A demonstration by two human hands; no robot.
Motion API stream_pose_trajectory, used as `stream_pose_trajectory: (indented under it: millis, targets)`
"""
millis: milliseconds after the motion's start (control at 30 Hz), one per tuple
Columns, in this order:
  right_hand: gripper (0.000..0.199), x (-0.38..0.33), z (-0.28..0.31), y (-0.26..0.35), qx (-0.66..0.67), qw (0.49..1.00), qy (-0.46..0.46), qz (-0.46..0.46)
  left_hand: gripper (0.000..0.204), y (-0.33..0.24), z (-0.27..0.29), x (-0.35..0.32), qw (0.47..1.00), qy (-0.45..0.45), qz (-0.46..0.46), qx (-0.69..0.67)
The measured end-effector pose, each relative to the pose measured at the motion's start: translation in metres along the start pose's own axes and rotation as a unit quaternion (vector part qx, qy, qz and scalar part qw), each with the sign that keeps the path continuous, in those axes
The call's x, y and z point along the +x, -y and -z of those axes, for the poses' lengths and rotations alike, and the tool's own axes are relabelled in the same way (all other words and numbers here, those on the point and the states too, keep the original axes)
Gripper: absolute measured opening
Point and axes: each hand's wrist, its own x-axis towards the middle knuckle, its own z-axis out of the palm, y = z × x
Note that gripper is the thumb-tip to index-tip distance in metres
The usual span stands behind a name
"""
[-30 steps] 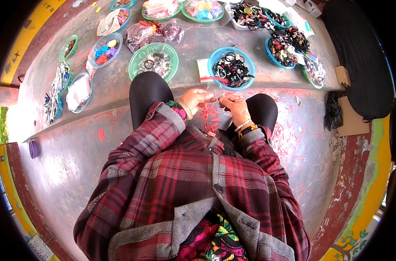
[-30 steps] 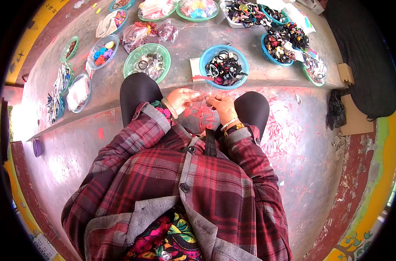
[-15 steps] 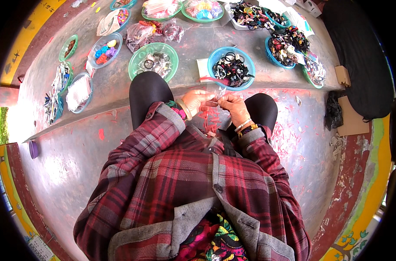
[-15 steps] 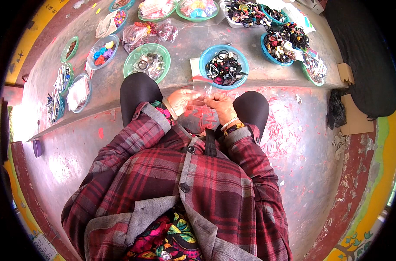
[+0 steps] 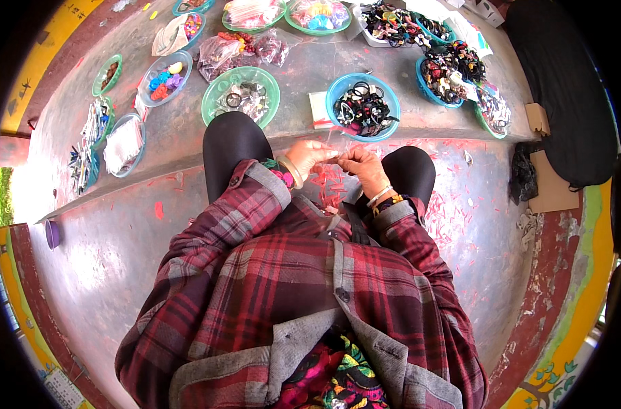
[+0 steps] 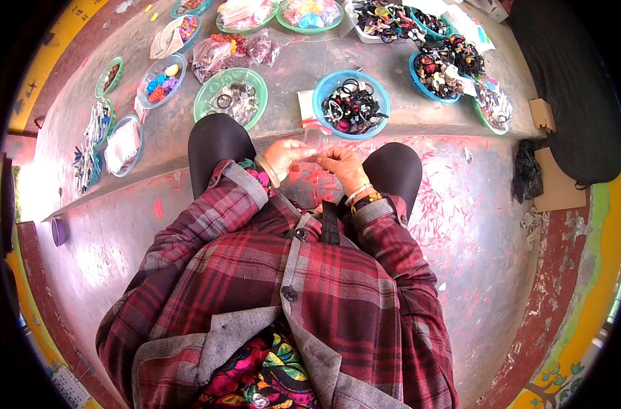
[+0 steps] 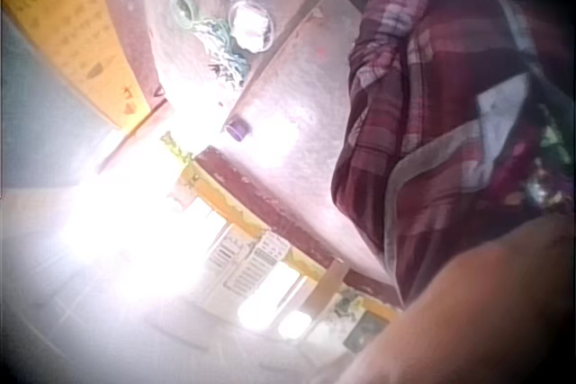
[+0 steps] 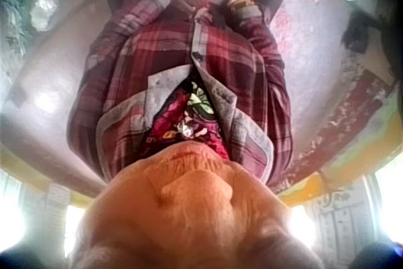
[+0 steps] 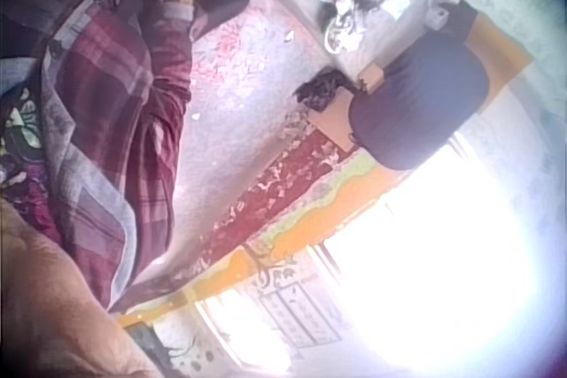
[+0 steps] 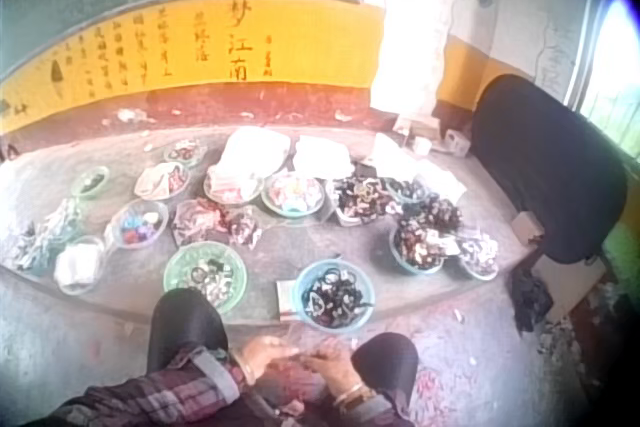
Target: The person sits on the floor and repeatedly picks up hair ties from a blue bowl, places them into small clear plastic bags, and sets the filled bags aside. The person handles the items one at a time using their hands.
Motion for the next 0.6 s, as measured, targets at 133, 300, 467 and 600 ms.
stream_pose_trajectory:
  millis: [133, 300, 467, 600]
  targets:
    - [0.006, 0.001, 0.000, -0.003, 0.006, 1.000, 0.001, 0.009, 0.021, -0.006, -0.005, -0.003, 1.000, 0.006, -0.020, -0.006]
    - [0.006, 0.002, 0.000, -0.003, -0.033, 0.999, -0.005, -0.009, 0.020, 0.001, 0.002, 0.004, 0.999, 0.022, -0.033, -0.027]
    - [0.011, 0.004, -0.008, -0.007, -0.161, 0.962, -0.168, 0.146, 0.018, 0.002, 0.003, 0.007, 0.998, -0.022, -0.055, -0.027]
    - [0.019, -0.006, -0.014, 0.015, -0.325, 0.869, -0.236, 0.288, 0.014, -0.001, -0.002, 0.003, 0.996, -0.041, -0.066, 0.032]
